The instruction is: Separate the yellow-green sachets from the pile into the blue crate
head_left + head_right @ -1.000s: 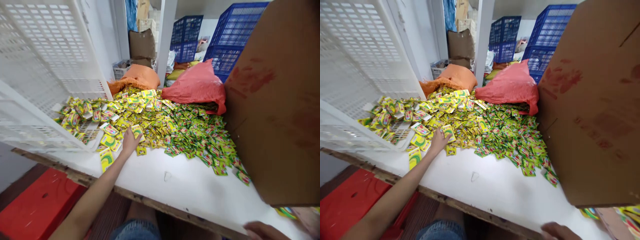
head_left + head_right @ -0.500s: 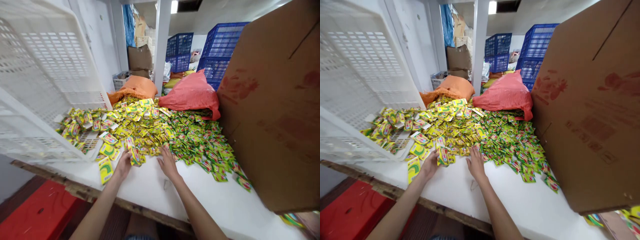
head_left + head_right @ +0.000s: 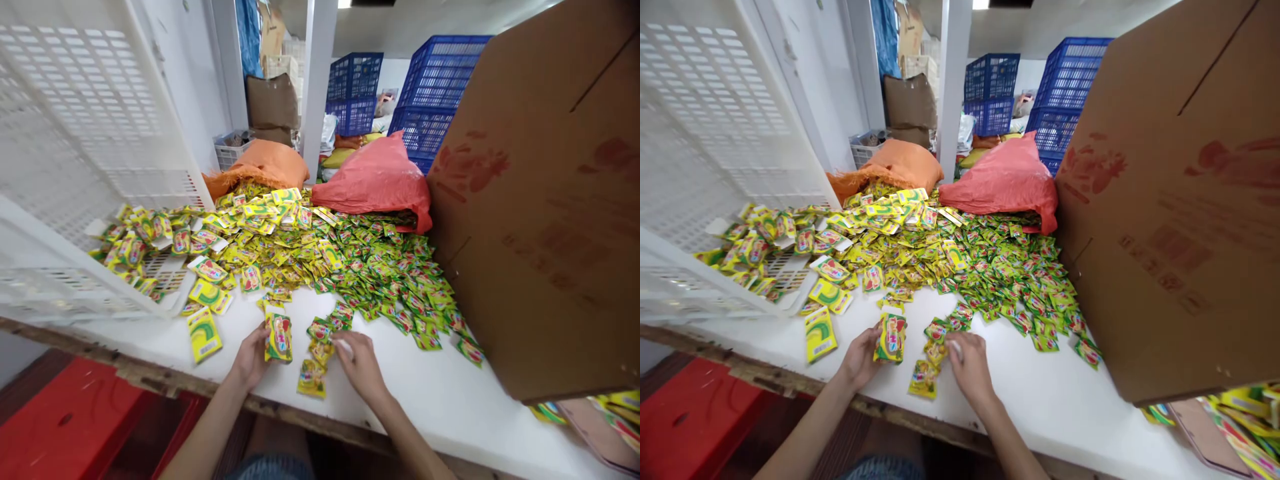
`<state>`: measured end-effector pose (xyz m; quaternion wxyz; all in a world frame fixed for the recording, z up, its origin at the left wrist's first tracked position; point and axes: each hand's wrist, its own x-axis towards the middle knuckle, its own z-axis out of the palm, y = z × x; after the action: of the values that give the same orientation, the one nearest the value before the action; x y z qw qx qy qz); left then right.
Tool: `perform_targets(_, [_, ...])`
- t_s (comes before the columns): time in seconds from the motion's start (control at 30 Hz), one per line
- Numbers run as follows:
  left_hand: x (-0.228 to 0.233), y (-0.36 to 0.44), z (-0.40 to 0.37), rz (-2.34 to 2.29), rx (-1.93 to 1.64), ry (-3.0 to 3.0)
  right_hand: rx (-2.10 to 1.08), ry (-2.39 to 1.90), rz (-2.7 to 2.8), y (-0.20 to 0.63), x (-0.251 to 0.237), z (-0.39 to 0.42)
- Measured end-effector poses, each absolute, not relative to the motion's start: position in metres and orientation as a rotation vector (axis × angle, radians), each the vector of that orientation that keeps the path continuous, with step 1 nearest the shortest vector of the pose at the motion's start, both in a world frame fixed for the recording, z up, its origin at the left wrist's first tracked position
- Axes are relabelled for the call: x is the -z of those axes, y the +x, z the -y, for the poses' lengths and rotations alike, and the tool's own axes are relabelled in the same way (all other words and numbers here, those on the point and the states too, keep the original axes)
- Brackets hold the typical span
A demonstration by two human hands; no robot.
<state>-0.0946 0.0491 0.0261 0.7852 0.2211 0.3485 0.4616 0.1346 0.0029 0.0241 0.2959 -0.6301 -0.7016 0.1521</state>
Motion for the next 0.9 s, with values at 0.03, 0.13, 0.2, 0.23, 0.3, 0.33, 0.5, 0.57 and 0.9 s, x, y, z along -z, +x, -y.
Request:
perform_targets(0.03, [-0.026,-0.094,-0.048,-0.752,-1.002,0.474,-0.372,-1.734,1.815,0.139,-0.026,-0.011])
perform_targets(0.13, [-0.025,-0.093,-0.045,-0.782,-1.025,0.471,-0.360,-1.821,1.798,0.139,-0.025,-0.039])
perform_targets(0.2, [-0.024,-0.094,-0.042,-0.813,-1.032,0.485,-0.373,-1.829,1.811,0.130,-0.021,-0.055])
perform_targets(0.23, [-0.024,-0.094,-0.041,-0.823,-1.034,0.493,-0.381,-1.835,1.812,0.125,-0.019,-0.061])
perform_targets(0.3, [-0.024,-0.093,-0.038,-0.828,-1.037,0.503,-0.414,-1.847,1.809,0.116,-0.014,-0.069])
perform_targets(0.33, [-0.025,-0.093,-0.037,-0.825,-1.039,0.503,-0.441,-1.849,1.803,0.113,-0.013,-0.071])
perform_targets(0.5, [-0.027,-0.091,-0.037,-0.808,-1.048,0.463,-0.606,-1.814,1.709,0.120,-0.013,-0.068])
perform_targets(0.57, [-0.028,-0.091,-0.037,-0.796,-1.050,0.432,-0.681,-1.766,1.647,0.127,-0.015,-0.060])
perform_targets(0.9, [-0.034,-0.086,-0.027,-0.669,-0.959,0.301,-0.977,-1.502,1.295,0.135,-0.020,-0.023])
